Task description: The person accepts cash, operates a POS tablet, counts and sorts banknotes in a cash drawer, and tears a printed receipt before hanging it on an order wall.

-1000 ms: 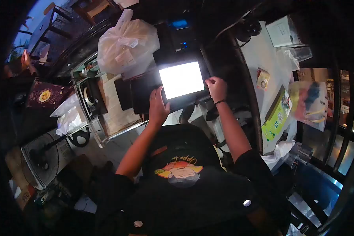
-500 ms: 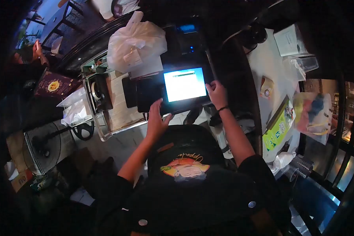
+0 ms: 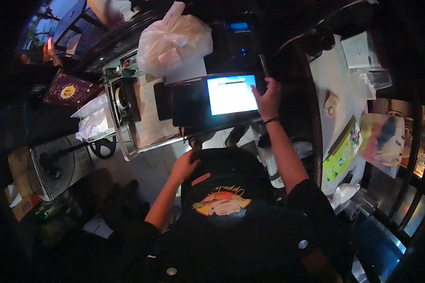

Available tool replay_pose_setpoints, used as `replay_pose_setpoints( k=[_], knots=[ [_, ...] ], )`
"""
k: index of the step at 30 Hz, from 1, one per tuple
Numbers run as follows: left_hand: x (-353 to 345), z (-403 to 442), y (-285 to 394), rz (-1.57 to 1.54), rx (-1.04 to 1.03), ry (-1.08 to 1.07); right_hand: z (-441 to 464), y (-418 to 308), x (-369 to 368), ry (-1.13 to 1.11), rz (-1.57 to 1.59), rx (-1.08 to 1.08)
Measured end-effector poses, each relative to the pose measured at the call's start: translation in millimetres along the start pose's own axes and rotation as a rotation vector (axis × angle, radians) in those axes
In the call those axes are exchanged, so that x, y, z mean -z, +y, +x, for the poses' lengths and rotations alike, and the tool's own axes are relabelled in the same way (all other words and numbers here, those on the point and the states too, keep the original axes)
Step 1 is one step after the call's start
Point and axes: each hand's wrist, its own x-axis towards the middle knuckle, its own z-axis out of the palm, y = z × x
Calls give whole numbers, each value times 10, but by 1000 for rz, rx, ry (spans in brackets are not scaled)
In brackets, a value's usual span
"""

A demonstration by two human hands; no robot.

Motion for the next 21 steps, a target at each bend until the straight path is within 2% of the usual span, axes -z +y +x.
replay_pose_setpoints(
  k=[1,3,5,8,12,14,18,21],
  knots=[
    [-20,8,-47,27,-13,14,-20,30,71,-2,106,-129],
    [28,18,17,-34,11,-9,-128,169,150,1,68,-106],
    [80,66,121,-104,33,-24,-214,315,123,58,-7,18],
    [23,206,78,-40,-137,82,-279,410,51,4,74,-55],
    [161,284,505,-57,-182,76,-234,334,-14,-4,37,-44],
    [125,353,565,-1,-255,105,-166,289,-35,-110,29,-256],
    [82,375,620,20,-284,94,7,184,-189,-65,-10,-236],
    [-1,365,513,19,-262,51,91,121,-243,-74,3,-341]
  ],
)
